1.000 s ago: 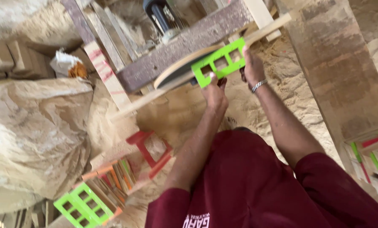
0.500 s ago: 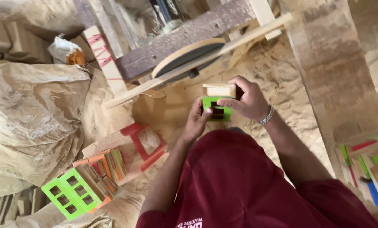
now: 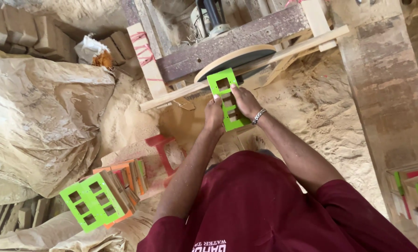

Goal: The person sands the edges of small, green-painted wooden blocks using a rotating sanding machine. They handle the blocks one at a time, pressing them against the spinning wheel to smooth the surfaces, then place them on a nearby wooden table.

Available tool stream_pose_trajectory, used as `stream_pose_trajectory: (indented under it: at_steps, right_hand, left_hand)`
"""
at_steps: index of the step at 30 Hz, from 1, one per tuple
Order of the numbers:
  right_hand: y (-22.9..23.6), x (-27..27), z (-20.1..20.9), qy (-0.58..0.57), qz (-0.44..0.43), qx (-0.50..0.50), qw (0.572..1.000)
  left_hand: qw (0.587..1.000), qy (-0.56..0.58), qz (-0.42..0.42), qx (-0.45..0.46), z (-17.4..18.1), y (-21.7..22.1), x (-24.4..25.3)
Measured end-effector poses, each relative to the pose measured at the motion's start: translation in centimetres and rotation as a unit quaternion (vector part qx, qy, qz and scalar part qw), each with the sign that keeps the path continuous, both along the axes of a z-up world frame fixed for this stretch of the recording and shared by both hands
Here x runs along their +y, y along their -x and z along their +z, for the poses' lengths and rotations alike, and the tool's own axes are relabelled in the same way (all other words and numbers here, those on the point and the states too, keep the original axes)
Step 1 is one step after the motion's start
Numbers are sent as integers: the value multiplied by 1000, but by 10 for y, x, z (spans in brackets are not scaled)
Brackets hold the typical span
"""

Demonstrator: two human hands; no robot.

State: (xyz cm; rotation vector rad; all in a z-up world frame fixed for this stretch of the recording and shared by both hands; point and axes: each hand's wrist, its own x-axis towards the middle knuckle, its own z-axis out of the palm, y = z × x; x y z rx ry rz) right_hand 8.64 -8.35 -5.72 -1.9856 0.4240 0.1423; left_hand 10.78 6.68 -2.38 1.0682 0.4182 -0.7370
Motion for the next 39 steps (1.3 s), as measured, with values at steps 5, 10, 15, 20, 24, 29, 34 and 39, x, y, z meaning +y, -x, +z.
stream_pose_trajectory:
  at_steps: [5,10,15,20,24,29,34,39]
  right_hand:
    - [-21,24,-11,45,-11,26,999]
    - [-17,33,-19,61,-17,70,996]
    - [-8,6,-12,70,-42,105,991]
    - [3,-21,-2,41,-51,96,993]
    - [6,-43,-1,36,-74,62,995]
    - [12,-74,-2,67,-86,51,993]
    - [16,-93,12,20,-118,59,991]
    - [19,-113,26,39,-102,34,993]
  left_hand:
    - [991,-131,-22,-22,-1,-20,24]
    - [976,-205,-71,-21,5,-20,30]
    - [977,-200,-55,-50,8,-16,2]
    - [976,-206,-54,-56,9,-9,-26]
    - [979,-187,-49,-58,10,-6,-48]
    - [963,-247,-80,-70,12,-3,-77]
    - [972,-213,-94,-38,23,-1,-98]
    - [972,-211,-83,-62,21,2,-124]
